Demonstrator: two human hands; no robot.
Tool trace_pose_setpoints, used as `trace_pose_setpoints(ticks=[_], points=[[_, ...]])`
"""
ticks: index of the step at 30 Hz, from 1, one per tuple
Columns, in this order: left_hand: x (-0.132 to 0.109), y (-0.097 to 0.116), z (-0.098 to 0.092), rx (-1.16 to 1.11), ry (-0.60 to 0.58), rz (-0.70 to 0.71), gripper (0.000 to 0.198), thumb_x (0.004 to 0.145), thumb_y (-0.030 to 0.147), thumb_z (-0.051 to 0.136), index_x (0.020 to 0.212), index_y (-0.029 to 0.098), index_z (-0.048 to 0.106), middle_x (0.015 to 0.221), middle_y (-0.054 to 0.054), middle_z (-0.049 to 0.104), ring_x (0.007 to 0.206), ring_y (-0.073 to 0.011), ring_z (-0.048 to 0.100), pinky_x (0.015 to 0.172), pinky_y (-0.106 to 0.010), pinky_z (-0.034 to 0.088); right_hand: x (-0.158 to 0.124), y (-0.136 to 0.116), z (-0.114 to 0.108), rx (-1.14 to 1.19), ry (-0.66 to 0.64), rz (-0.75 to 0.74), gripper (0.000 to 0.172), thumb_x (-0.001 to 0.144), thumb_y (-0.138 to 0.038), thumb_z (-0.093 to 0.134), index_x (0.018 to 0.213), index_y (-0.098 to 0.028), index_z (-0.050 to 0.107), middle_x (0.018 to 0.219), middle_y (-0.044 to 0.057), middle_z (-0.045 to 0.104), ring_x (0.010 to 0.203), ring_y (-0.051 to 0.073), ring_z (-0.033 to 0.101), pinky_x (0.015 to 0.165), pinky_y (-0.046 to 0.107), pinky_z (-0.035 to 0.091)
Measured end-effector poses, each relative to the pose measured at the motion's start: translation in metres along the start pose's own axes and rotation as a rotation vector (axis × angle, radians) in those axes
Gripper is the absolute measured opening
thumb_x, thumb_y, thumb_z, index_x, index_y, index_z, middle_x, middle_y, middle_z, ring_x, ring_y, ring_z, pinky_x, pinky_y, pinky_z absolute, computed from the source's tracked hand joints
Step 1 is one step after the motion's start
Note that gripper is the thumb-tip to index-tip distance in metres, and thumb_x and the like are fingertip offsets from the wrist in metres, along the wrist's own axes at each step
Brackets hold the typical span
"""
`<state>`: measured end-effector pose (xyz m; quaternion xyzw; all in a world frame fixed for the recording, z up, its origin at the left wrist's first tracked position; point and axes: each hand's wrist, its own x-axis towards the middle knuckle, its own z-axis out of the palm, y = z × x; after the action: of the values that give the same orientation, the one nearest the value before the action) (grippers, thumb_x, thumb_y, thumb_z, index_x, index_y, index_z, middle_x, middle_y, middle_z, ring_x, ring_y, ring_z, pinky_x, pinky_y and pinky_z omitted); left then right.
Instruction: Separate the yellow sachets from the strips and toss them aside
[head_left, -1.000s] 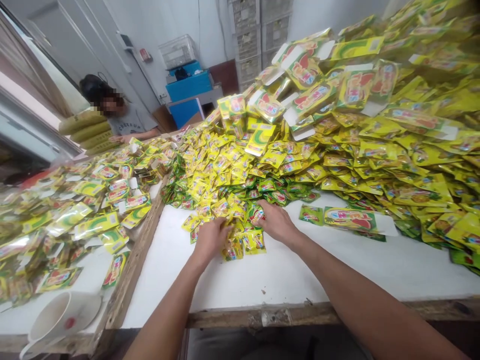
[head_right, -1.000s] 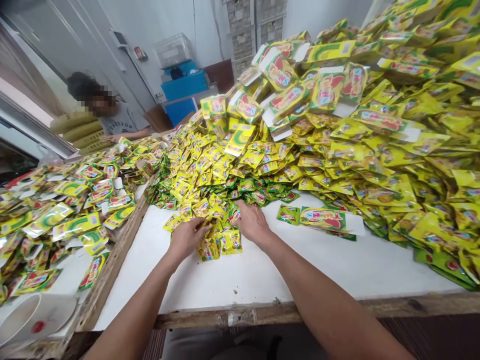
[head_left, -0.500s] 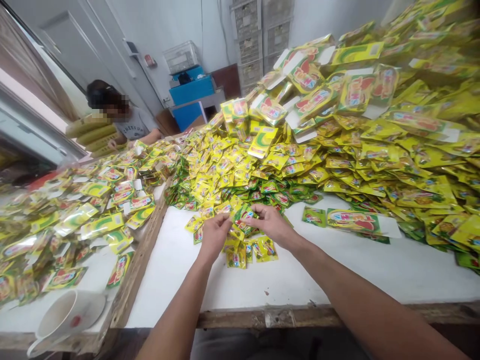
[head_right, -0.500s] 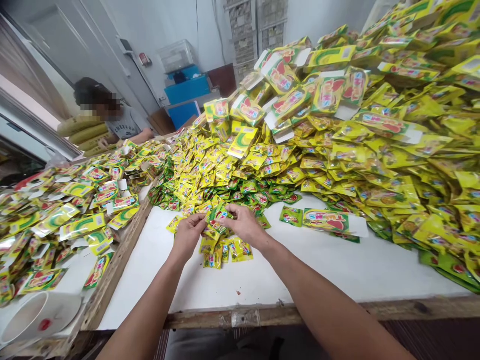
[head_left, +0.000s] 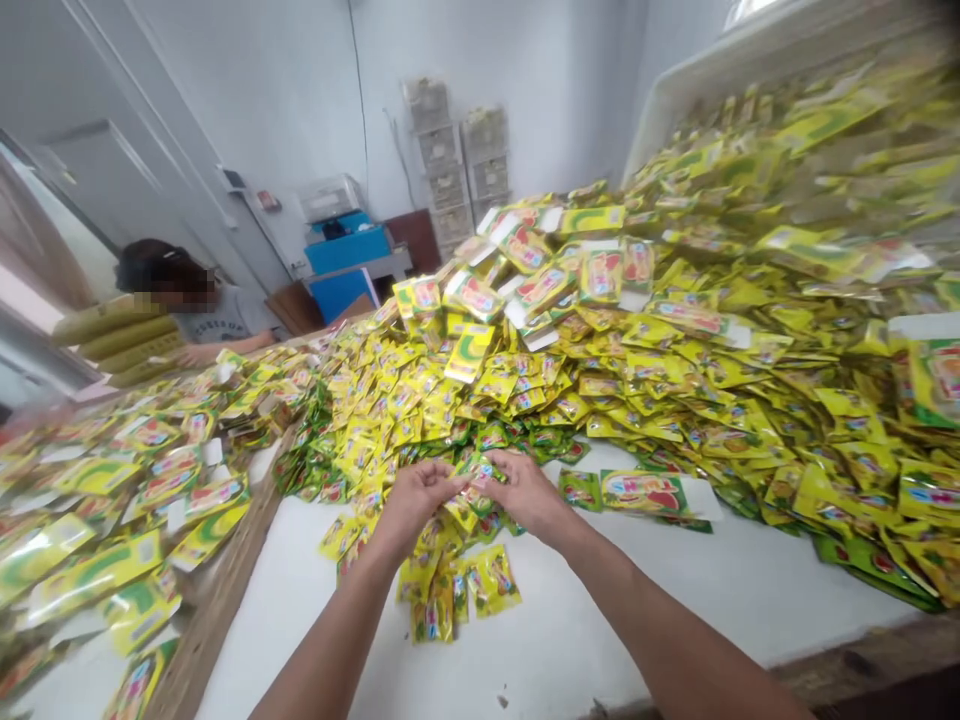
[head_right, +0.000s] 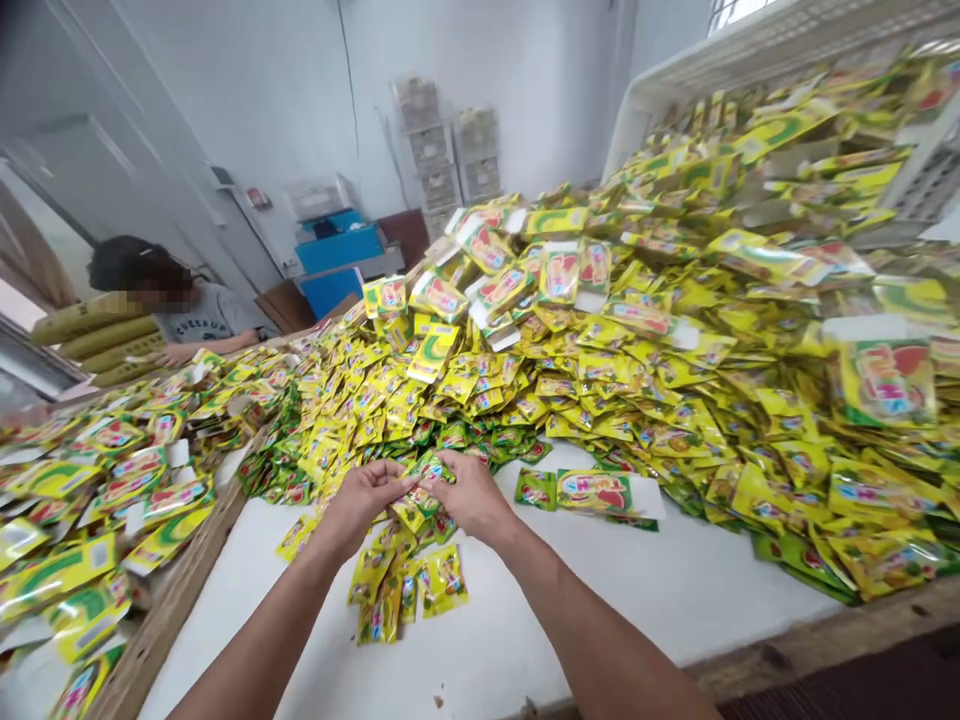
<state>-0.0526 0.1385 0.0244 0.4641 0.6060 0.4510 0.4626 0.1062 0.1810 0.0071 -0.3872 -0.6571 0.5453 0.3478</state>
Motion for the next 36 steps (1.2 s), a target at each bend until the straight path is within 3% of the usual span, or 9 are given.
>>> trace_pose_setpoints(ticks=[3, 6, 8, 11, 15, 19, 25, 31, 36], points=[[0.035, 0.029, 0.014, 0.288, 0.140, 0.181, 0.030, 0.070, 0.044, 0.066, 0.081, 0.017, 0.060, 0.064, -0.001, 0.058, 0.059, -0.0155, 0.053, 0.059, -0.028, 0.043, 0.005, -0.006, -0.022, -0.119, 0.340, 0.045, 0.035, 0.074, -0.038, 0.057, 0.101, -0.017, 0.063, 0.099, 0.010, 0.067, 0.091, 0.026, 0.060, 0.081, 0.038, 0.045], [0.067, 0.051, 0.036, 0.841, 0.298, 0.529, 0.033, 0.069, 0.024, 0.065, 0.102, 0.019, 0.061, 0.104, -0.011, 0.062, 0.096, -0.0272, 0.055, 0.084, -0.040, 0.043, 0.007, -0.008, -0.039, -0.127, 0.665, 0.034, 0.042, 0.075, -0.042, 0.054, 0.109, -0.017, 0.059, 0.111, 0.014, 0.064, 0.100, 0.028, 0.057, 0.088, 0.040, 0.042], [0.081, 0.057, 0.050, 1.120, 0.266, 0.689, 0.044, 0.067, 0.017, 0.063, 0.111, 0.022, 0.060, 0.128, -0.013, 0.051, 0.114, -0.0327, 0.044, 0.092, -0.046, 0.038, 0.008, -0.009, -0.045, -0.095, 0.787, -0.003, 0.042, 0.076, -0.043, 0.052, 0.109, -0.017, 0.058, 0.108, 0.014, 0.064, 0.100, 0.028, 0.057, 0.089, 0.041, 0.042], [0.091, 0.057, 0.061, 1.247, 0.227, 0.740, 0.037, 0.073, 0.012, 0.054, 0.106, 0.025, 0.065, 0.127, -0.010, 0.055, 0.116, -0.0328, 0.042, 0.092, -0.050, 0.038, 0.008, -0.008, -0.047, -0.067, 0.850, -0.031, 0.040, 0.076, -0.041, 0.052, 0.107, -0.017, 0.057, 0.103, 0.014, 0.066, 0.095, 0.028, 0.057, 0.087, 0.040, 0.043], [0.096, 0.059, 0.054, 1.133, 0.143, 0.728, 0.047, 0.068, 0.010, 0.054, 0.113, 0.022, 0.063, 0.125, -0.009, 0.057, 0.116, -0.0304, 0.045, 0.096, -0.046, 0.038, 0.007, -0.010, -0.046, -0.025, 0.841, -0.066, 0.035, 0.075, -0.041, 0.052, 0.102, -0.019, 0.058, 0.104, 0.012, 0.066, 0.097, 0.027, 0.058, 0.087, 0.038, 0.043], [0.113, 0.078, 0.048, 1.046, 0.340, 0.634, 0.054, 0.072, 0.020, 0.057, 0.125, 0.012, 0.052, 0.134, -0.018, 0.048, 0.123, -0.0335, 0.041, 0.101, -0.046, 0.034, 0.007, -0.011, -0.043, -0.049, 0.780, -0.025, 0.039, 0.077, -0.044, 0.051, 0.104, -0.017, 0.058, 0.107, 0.014, 0.064, 0.099, 0.028, 0.057, 0.087, 0.038, 0.043], [0.127, 0.100, 0.040, 0.951, 0.340, 0.374, 0.060, 0.058, 0.020, 0.072, 0.116, 0.013, 0.056, 0.093, -0.017, 0.066, 0.098, -0.0374, 0.058, 0.081, -0.045, 0.043, 0.009, -0.002, -0.038, -0.147, 0.622, 0.039, 0.041, 0.076, -0.047, 0.052, 0.104, -0.018, 0.060, 0.100, 0.012, 0.067, 0.083, 0.026, 0.060, 0.075, 0.037, 0.047], [0.061, 0.061, 0.006, -0.066, 0.245, 0.277, 0.067, 0.052, 0.021, 0.073, 0.116, 0.020, 0.050, 0.083, -0.001, 0.063, 0.069, -0.0162, 0.061, 0.065, -0.028, 0.049, 0.006, -0.008, -0.029, -0.047, 0.489, -0.037, 0.037, 0.076, -0.045, 0.052, 0.100, -0.018, 0.060, 0.099, 0.009, 0.067, 0.091, 0.025, 0.060, 0.081, 0.035, 0.046], [0.000, 0.002, -0.009, -0.330, 0.422, 0.109, 0.073, 0.055, 0.032, 0.078, 0.121, 0.024, 0.049, 0.084, 0.001, 0.064, 0.068, -0.0121, 0.062, 0.062, -0.022, 0.048, 0.003, -0.001, -0.005, -0.117, 0.320, 0.017, 0.032, 0.074, -0.035, 0.057, 0.101, -0.018, 0.062, 0.103, 0.009, 0.067, 0.100, 0.026, 0.059, 0.088, 0.038, 0.044]])
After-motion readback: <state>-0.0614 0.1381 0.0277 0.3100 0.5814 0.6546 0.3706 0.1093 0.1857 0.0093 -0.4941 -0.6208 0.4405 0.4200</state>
